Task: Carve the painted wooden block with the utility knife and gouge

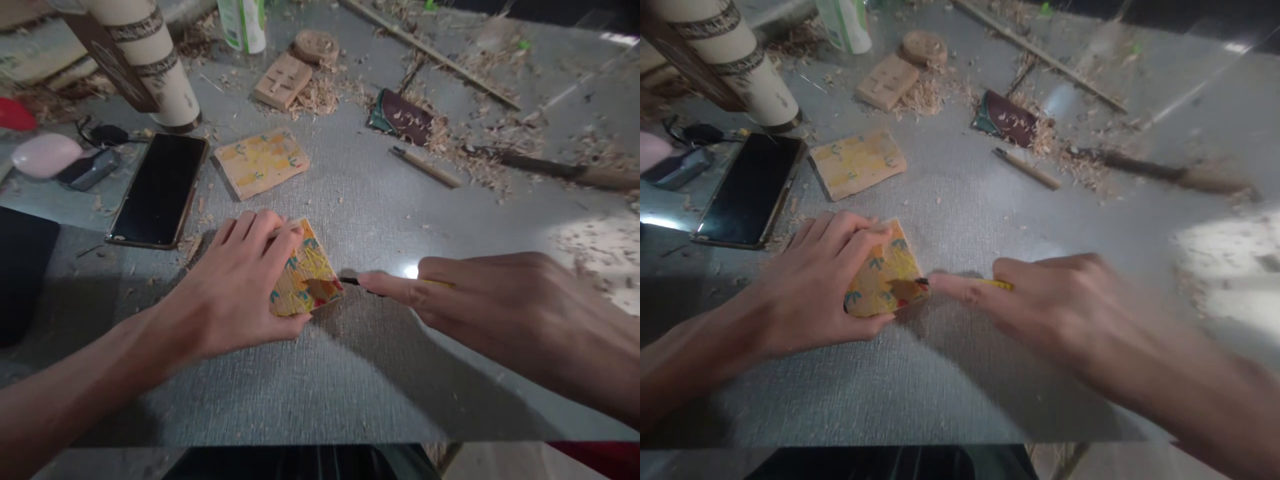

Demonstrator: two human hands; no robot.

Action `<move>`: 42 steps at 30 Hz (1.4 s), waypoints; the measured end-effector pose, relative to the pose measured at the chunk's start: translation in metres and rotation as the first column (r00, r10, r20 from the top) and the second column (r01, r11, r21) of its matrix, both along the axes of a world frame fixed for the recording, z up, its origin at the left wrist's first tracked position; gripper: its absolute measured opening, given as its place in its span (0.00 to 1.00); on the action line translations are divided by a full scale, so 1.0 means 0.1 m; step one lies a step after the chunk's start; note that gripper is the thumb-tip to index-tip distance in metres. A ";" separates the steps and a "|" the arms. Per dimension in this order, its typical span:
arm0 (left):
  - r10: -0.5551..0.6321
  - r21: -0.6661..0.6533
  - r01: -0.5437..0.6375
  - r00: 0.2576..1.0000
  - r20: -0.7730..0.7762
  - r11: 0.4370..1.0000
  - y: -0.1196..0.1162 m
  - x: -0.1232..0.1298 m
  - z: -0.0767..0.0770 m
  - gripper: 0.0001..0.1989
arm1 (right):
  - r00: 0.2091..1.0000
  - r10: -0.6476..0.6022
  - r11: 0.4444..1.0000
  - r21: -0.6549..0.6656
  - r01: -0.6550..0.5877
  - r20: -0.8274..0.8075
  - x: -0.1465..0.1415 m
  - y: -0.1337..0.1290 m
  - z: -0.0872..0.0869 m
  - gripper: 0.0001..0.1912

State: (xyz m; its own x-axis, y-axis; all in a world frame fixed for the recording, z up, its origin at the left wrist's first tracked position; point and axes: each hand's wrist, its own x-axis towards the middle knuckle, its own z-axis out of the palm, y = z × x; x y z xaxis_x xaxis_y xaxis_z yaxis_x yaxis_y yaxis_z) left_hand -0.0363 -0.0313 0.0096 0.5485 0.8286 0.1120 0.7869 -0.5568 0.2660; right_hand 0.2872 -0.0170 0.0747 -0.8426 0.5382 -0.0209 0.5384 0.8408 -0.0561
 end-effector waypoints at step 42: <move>0.029 -0.037 -0.028 0.999 0.022 0.999 0.00 -0.02 0.01 0.32 | 0.991 -0.130 0.990 -0.043 0.132 0.031 -0.06 -0.43 -0.08 0.46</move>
State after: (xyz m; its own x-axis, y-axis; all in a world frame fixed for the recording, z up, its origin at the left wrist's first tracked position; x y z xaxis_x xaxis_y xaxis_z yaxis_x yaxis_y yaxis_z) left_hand -0.0379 -0.0310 0.0108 0.5223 0.8477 0.0931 0.7958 -0.5237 0.3040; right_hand 0.2814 -0.0596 0.0669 -0.7636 0.6419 -0.0697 0.6457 0.7599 -0.0756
